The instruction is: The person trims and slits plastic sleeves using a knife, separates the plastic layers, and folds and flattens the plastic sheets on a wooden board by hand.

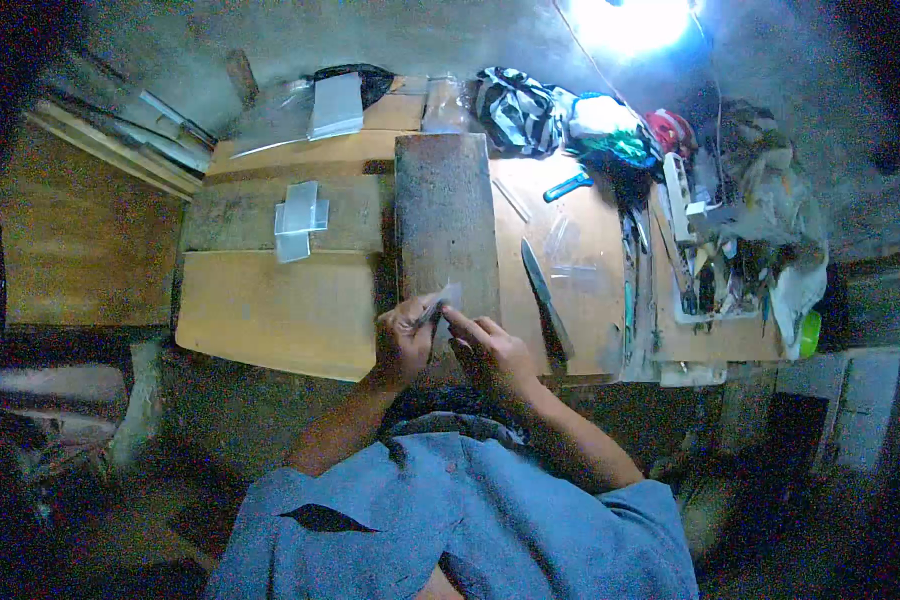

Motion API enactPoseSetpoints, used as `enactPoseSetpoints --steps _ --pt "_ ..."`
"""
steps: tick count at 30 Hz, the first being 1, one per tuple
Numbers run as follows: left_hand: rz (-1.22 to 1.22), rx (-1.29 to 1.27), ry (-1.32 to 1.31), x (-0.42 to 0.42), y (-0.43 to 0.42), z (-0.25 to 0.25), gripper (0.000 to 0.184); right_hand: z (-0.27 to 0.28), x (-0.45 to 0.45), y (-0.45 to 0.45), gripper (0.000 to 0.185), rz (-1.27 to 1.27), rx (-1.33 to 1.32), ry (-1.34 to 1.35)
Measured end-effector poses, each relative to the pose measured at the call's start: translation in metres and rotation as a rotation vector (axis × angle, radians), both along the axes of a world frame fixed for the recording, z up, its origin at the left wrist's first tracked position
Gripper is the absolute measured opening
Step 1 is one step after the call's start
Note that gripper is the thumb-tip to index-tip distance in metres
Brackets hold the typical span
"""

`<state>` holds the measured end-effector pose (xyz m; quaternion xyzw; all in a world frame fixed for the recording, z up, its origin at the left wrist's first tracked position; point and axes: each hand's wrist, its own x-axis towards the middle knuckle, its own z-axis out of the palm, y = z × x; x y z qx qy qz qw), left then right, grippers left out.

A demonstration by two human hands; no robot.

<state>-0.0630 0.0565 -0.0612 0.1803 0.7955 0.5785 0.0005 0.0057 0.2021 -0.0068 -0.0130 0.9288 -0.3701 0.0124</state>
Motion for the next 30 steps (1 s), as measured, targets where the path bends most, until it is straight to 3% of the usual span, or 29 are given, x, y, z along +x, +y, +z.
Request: enactPoseSetpoints --steps 5,8,10,11,13,16,17,18,20,22,24,28,30 --pt "-0.077 -0.121 0.253 0.001 -0.016 0.040 0.025 0.015 0.002 -0.007 0.038 0.017 -0.017 0.087" --pt "-0.105 -0.140 0.297 0.001 -0.023 0.044 0.027 0.019 0.006 -0.011 0.039 0.045 -0.174 0.167" --pt "-0.082 -0.181 0.365 0.001 -0.022 0.046 0.028 0.024 0.011 -0.013 0.040 -0.115 -1.074 -0.197" --pt "-0.062 -0.223 0.429 0.002 -0.022 0.046 0.029 0.027 0.008 -0.012 0.040 -0.108 -1.074 -0.196" --pt "-0.065 -0.227 0.397 0.005 -0.023 0.047 0.029 0.033 -0.001 -0.012 0.039 0.082 -0.330 0.185" --pt "-0.062 -0.164 0.416 0.003 -0.025 0.042 0.028 0.042 -0.001 -0.015 0.039 0.081 -0.105 0.187" --pt "-0.071 -0.091 0.463 0.002 -0.025 0.040 0.026 0.041 -0.001 -0.014 0.038 0.064 -0.273 0.110" --pt "-0.060 -0.099 0.463 0.002 -0.026 0.040 0.026 0.039 -0.001 -0.017 0.038 0.077 -0.279 0.110" --pt "-0.092 -0.254 0.383 0.005 -0.028 0.040 0.025 0.035 0.003 -0.023 0.035 -0.202 -0.993 -0.243" --pt "-0.048 -0.146 0.393 0.000 -0.029 0.034 0.025 0.025 -0.002 -0.022 0.032 -0.173 -1.026 -0.248" --pt "-0.009 -0.037 0.202 -0.001 -0.033 0.032 0.024 0.030 -0.008 -0.023 0.030 0.059 -0.173 0.083" --pt "-0.051 -0.057 0.152 -0.008 -0.049 0.002 0.026 0.030 -0.004 -0.024 0.031 -0.017 -0.477 -0.191" --pt "0.254 0.088 -0.103 -0.026 -0.065 -0.003 0.020 0.016 0.007 -0.018 0.031 -0.118 -0.680 -0.333"
